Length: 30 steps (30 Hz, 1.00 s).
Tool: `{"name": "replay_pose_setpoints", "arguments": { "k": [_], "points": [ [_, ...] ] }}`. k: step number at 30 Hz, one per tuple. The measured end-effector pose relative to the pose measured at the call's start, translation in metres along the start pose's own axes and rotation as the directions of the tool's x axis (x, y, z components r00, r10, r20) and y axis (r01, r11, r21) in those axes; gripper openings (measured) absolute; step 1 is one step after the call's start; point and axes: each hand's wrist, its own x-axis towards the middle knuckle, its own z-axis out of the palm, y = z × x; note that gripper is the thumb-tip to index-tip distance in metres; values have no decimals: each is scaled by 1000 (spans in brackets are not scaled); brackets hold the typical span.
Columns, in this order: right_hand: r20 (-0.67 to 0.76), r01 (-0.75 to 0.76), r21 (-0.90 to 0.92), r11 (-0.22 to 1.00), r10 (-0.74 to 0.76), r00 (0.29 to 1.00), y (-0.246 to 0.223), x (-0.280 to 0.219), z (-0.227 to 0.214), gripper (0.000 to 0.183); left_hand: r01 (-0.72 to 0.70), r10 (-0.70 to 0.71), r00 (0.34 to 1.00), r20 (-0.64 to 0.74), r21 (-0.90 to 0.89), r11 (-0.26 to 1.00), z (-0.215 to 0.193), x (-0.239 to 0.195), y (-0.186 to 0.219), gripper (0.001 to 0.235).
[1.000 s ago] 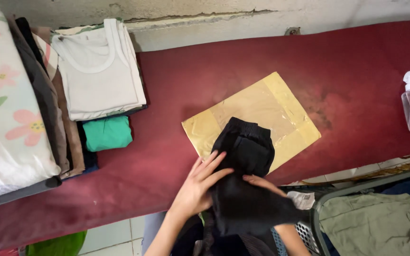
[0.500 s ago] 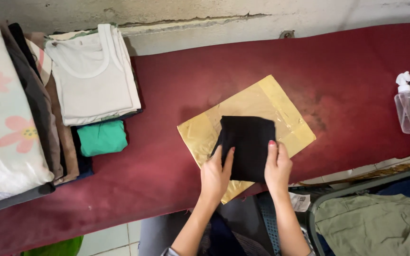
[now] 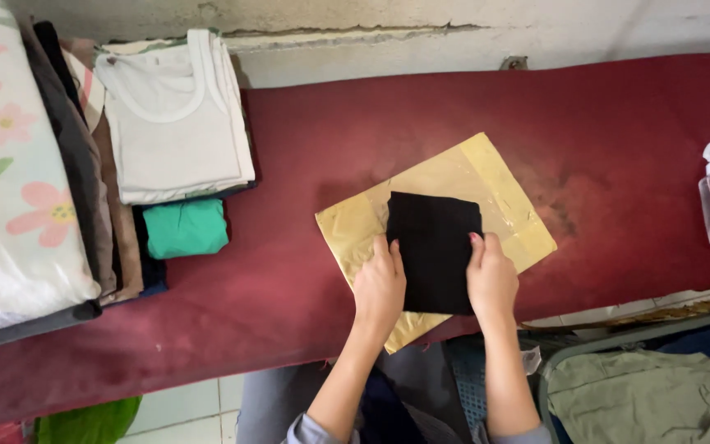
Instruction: Fold various items of clothing including pants, shorts, and t-shirts and stack them neatly.
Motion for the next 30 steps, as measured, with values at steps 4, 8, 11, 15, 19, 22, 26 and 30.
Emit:
{"name": "replay_pose_setpoints", "arguments": {
  "k": [4,8,11,15,19,22,26,30],
  "points": [
    [16,21,-68,997,-20,1000,8,1,21,33,55,-53,998,-21,104,993,3,1,-2,29],
    [-10,98,24,995,-98,995,30,-4,15,42,-58,82,967,-241,105,993,-40,-10,24,38],
    [257,-274,114,955,238,937,11,-20,-11,48,-184,193,925,-329,59,981,-44,-18,14,49],
    [198,-160,263,951,109,974,4,-44,23,46,-81,73,982,-176,-41,996,-34,-25,-10,50],
    [161,-79,487,870,-1,987,-46,-47,35,33,42,-74,977,-200,-157,987,-78,-12,-14,37],
    [146,19,566,824,-123,982,-112,-39,31,27,58,-113,941,-320,-175,983,-137,11,-9,32],
    [-6,264,689,675,-359,933,-215,-14,38,27,-37,31,820,-571,1,999,-219,56,-14,24],
    [-128,433,671,602,-481,867,-308,29,76,27,116,18,776,-630,171,978,-273,117,-34,28]
  ]
}}
